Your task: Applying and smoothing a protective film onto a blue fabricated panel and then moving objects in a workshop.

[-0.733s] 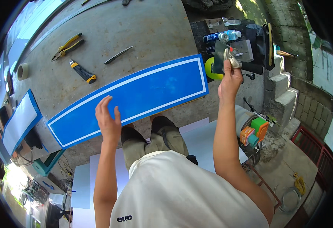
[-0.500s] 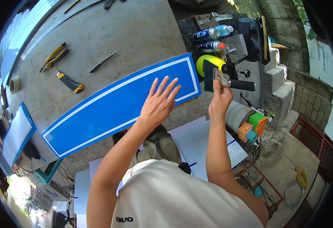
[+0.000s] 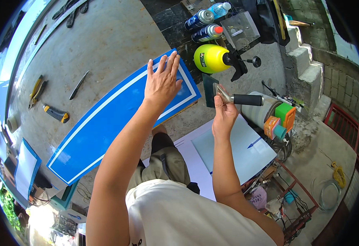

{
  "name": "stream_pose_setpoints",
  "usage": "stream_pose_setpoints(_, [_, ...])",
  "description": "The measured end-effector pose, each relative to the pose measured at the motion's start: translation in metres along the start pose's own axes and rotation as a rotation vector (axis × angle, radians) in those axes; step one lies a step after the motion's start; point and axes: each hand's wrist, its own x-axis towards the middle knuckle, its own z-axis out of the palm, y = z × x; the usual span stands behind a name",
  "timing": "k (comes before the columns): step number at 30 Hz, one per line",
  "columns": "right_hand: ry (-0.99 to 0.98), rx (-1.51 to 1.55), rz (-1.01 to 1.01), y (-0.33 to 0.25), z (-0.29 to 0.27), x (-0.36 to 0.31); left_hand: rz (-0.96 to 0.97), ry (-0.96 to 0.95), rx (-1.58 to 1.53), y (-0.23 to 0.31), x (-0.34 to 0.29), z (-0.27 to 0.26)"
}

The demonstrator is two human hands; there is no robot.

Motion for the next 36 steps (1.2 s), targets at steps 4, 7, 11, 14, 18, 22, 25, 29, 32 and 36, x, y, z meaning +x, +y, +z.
stream_pose_setpoints(4, [-0.081, -0.186, -0.084, -0.001, 0.007, 0.024, -0.065, 0.08, -0.135, -0.008, -0.003, 0.001])
stream_pose_setpoints(7, [-0.387, -0.377, -0.276, -0.012, 0.006, 0.059, -0.087, 0.214, -0.237, -0.018, -0.027, 0.002])
stream_pose_setpoints(11, [-0.635, -0.385, -0.24, -0.02, 0.033, 0.093, -0.14, 0.32, -0.173, -0.023, -0.072, -0.001])
stream_pose_setpoints(14, [-0.753, -0.588, -0.288, -0.009, 0.037, 0.117, -0.247, 0.36, -0.164, -0.048, -0.087, 0.005])
stream_pose_setpoints(18, [-0.814, -0.454, -0.142, -0.005, 0.05, 0.13, -0.19, 0.327, -0.157, -0.068, -0.101, 0.015])
stream_pose_setpoints(22, [-0.859, -0.467, -0.159, -0.005, 0.069, 0.15, -0.194, 0.345, -0.176, -0.068, -0.102, 0.014])
stream_pose_setpoints(25, [-0.876, -0.405, -0.258, -0.011, 0.088, 0.166, -0.189, 0.352, -0.183, -0.067, -0.102, 0.016])
stream_pose_setpoints(29, [-0.879, -0.434, -0.329, -0.013, 0.11, 0.18, -0.193, 0.358, -0.179, -0.069, -0.103, 0.017])
stream_pose_setpoints(32, [-0.851, -0.363, -0.36, -0.014, 0.117, 0.183, -0.194, 0.357, -0.177, -0.068, -0.103, 0.017])
stream_pose_setpoints(36, [-0.808, -0.393, -0.441, -0.01, 0.12, 0.192, -0.186, 0.371, -0.152, -0.068, -0.102, 0.019])
